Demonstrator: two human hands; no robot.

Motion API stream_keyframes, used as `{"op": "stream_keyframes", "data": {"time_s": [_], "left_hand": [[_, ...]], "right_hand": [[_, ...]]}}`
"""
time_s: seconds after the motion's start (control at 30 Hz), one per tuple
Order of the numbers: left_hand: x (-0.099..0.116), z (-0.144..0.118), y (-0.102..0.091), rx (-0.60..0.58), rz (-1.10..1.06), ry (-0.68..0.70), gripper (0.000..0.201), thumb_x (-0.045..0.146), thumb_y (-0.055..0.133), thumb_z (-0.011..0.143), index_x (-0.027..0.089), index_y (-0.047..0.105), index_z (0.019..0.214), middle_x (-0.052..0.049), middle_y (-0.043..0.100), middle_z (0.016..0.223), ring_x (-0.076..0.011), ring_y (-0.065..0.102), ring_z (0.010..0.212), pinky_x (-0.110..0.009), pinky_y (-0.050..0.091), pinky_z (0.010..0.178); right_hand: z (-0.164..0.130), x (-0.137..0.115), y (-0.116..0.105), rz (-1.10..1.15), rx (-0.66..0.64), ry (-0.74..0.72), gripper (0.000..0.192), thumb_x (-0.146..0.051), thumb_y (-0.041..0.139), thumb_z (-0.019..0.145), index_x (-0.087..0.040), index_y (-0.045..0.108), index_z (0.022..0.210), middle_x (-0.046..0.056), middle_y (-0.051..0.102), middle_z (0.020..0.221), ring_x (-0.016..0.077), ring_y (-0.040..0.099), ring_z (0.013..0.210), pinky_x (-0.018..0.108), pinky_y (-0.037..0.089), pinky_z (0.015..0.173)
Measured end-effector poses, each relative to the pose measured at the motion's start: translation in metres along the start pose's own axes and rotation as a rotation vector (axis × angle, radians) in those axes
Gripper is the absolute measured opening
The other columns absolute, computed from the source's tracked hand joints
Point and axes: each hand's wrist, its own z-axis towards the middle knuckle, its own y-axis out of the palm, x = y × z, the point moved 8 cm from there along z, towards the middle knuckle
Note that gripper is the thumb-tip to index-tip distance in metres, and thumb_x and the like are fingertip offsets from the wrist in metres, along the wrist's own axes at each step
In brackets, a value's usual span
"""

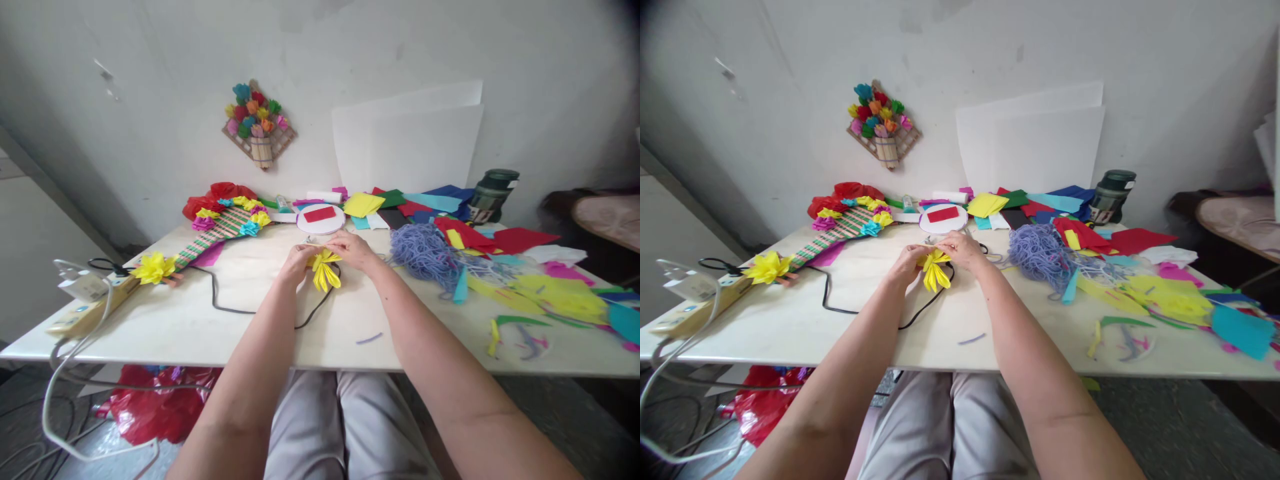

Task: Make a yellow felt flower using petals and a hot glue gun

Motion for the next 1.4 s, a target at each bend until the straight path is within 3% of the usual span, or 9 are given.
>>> {"op": "stream_keyframes", "data": {"time_s": [0.6, 1.1, 1.4], "left_hand": [[0.0013, -0.0022, 0.0054, -0.083, 0.056, 0.01, 0.025, 0.033, 0.071, 0.056, 0.01, 0.068, 0.065, -0.002, 0.059, 0.053, -0.0103, 0.049, 0.047, -0.023, 0.033, 0.047], [0.0, -0.0019, 0.0021, -0.018, 0.01, -0.007, 0.024, 0.031, 0.071, 0.052, 0.01, 0.066, 0.061, -0.002, 0.059, 0.051, -0.0099, 0.049, 0.043, -0.022, 0.031, 0.044], [0.0039, -0.0048, 0.0047, -0.02, 0.008, 0.0, 0.019, 0.028, 0.07, 0.052, 0.011, 0.064, 0.057, 0.001, 0.052, 0.046, -0.0068, 0.041, 0.04, -0.022, 0.028, 0.044]], "right_hand": [[-0.0001, 0.0022, 0.0004, 0.023, -0.015, 0.022, 0.016, -0.025, 0.058, 0.081, -0.019, 0.073, 0.084, 0.004, 0.065, 0.082, 0.0127, 0.058, 0.074, 0.022, 0.042, 0.066], [0.001, 0.0011, -0.0035, -0.046, 0.074, 0.006, 0.011, -0.021, 0.063, 0.076, -0.023, 0.074, 0.079, 0.002, 0.067, 0.088, 0.0132, 0.06, 0.075, 0.023, 0.044, 0.064], [0.0014, 0.0016, -0.0059, 0.079, 0.106, 0.04, 0.013, -0.014, 0.065, 0.072, -0.023, 0.074, 0.073, 0.001, 0.067, 0.087, 0.0133, 0.061, 0.076, 0.024, 0.046, 0.064]]}}
